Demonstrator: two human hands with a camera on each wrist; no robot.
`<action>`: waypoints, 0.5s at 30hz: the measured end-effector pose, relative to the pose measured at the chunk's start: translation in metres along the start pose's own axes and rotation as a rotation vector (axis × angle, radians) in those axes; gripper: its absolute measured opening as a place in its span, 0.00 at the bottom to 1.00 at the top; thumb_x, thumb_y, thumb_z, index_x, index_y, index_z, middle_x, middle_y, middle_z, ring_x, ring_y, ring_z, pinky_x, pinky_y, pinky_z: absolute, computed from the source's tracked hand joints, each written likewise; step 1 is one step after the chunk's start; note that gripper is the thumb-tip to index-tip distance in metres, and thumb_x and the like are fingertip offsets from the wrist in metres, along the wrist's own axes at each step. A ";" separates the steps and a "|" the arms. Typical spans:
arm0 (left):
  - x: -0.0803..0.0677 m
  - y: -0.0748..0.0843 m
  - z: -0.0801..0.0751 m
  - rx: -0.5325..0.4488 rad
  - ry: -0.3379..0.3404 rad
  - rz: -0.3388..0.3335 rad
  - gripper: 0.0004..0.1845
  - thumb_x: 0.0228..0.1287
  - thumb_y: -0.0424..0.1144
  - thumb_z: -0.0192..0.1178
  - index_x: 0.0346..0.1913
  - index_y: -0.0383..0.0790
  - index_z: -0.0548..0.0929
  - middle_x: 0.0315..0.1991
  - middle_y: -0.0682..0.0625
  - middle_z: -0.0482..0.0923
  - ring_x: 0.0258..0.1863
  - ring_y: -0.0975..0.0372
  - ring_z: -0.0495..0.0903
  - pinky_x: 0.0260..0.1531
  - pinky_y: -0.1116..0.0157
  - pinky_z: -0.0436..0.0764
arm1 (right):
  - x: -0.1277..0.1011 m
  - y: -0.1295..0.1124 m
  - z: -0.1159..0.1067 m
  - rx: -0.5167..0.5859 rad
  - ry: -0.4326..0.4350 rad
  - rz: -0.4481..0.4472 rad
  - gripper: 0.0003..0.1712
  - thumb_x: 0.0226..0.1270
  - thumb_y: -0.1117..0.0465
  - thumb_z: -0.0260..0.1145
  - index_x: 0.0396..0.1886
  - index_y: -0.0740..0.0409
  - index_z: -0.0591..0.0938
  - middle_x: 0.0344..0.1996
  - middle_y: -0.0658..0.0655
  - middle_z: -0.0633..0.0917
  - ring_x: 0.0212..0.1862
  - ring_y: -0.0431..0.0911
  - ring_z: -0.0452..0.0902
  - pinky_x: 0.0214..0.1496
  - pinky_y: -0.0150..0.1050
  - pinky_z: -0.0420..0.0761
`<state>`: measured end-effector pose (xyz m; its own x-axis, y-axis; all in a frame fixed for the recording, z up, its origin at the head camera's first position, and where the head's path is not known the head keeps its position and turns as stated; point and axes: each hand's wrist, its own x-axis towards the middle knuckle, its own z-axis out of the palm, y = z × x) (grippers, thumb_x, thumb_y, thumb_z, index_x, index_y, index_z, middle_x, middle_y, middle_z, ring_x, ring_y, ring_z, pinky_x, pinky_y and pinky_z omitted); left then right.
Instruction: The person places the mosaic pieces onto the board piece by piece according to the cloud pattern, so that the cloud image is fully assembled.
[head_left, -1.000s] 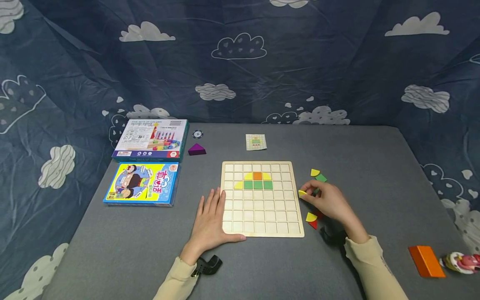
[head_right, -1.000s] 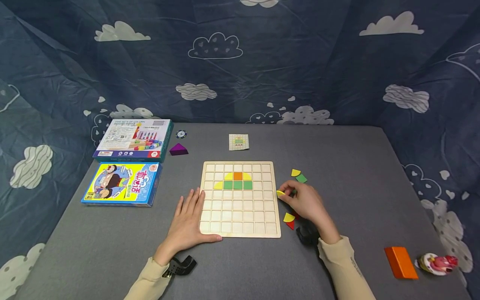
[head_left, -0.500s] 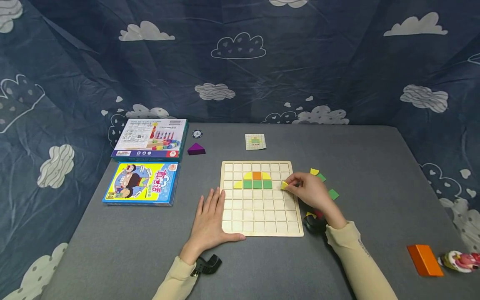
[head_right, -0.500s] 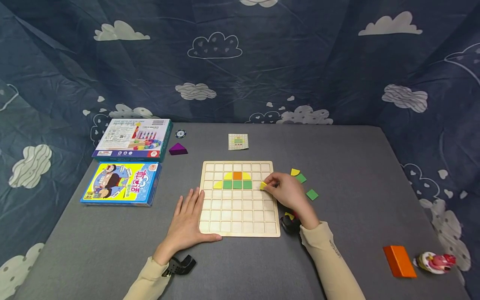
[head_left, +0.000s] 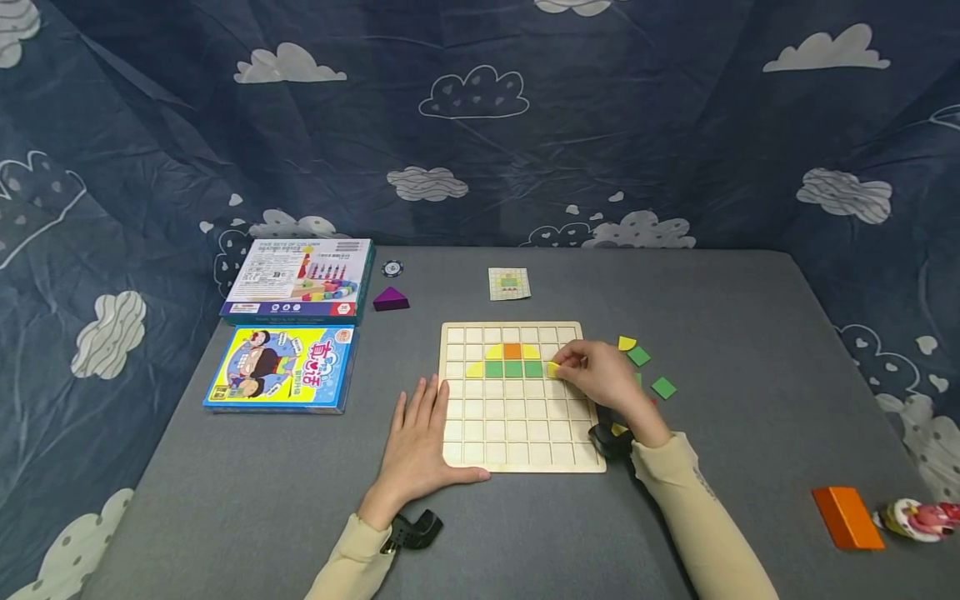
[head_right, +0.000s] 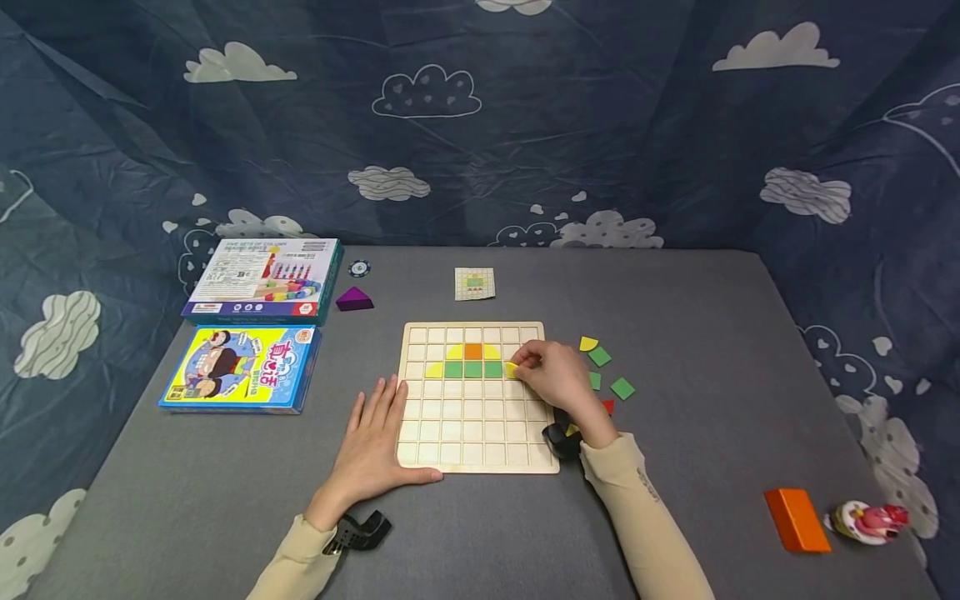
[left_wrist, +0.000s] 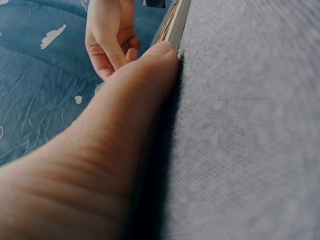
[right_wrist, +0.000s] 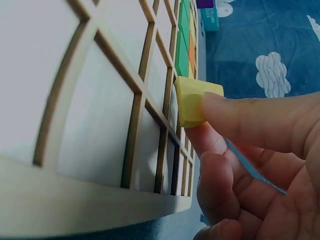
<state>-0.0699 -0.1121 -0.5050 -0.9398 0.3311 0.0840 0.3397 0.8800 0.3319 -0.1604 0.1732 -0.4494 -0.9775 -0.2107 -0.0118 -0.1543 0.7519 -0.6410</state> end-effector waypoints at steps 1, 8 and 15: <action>0.000 0.000 0.000 0.000 -0.002 -0.001 0.72 0.34 0.82 0.56 0.75 0.36 0.44 0.75 0.41 0.43 0.73 0.52 0.36 0.68 0.52 0.33 | 0.000 0.000 0.000 -0.002 -0.001 0.000 0.02 0.57 0.64 0.71 0.30 0.57 0.85 0.22 0.49 0.80 0.24 0.43 0.70 0.27 0.38 0.67; 0.000 0.000 0.000 0.005 -0.005 -0.002 0.72 0.34 0.82 0.56 0.75 0.36 0.44 0.75 0.41 0.42 0.73 0.52 0.36 0.68 0.51 0.33 | 0.003 -0.001 0.002 -0.020 -0.012 0.025 0.02 0.57 0.63 0.70 0.30 0.56 0.84 0.23 0.49 0.80 0.26 0.44 0.73 0.29 0.39 0.70; 0.000 0.000 -0.001 0.005 -0.002 0.002 0.72 0.34 0.82 0.56 0.75 0.36 0.44 0.74 0.41 0.43 0.73 0.52 0.36 0.68 0.51 0.34 | 0.007 -0.003 0.002 -0.046 -0.017 0.035 0.02 0.57 0.63 0.71 0.28 0.57 0.85 0.23 0.50 0.82 0.26 0.44 0.74 0.28 0.39 0.71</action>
<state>-0.0700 -0.1122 -0.5045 -0.9392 0.3332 0.0831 0.3415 0.8812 0.3269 -0.1665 0.1681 -0.4492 -0.9800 -0.1934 -0.0469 -0.1264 0.7869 -0.6039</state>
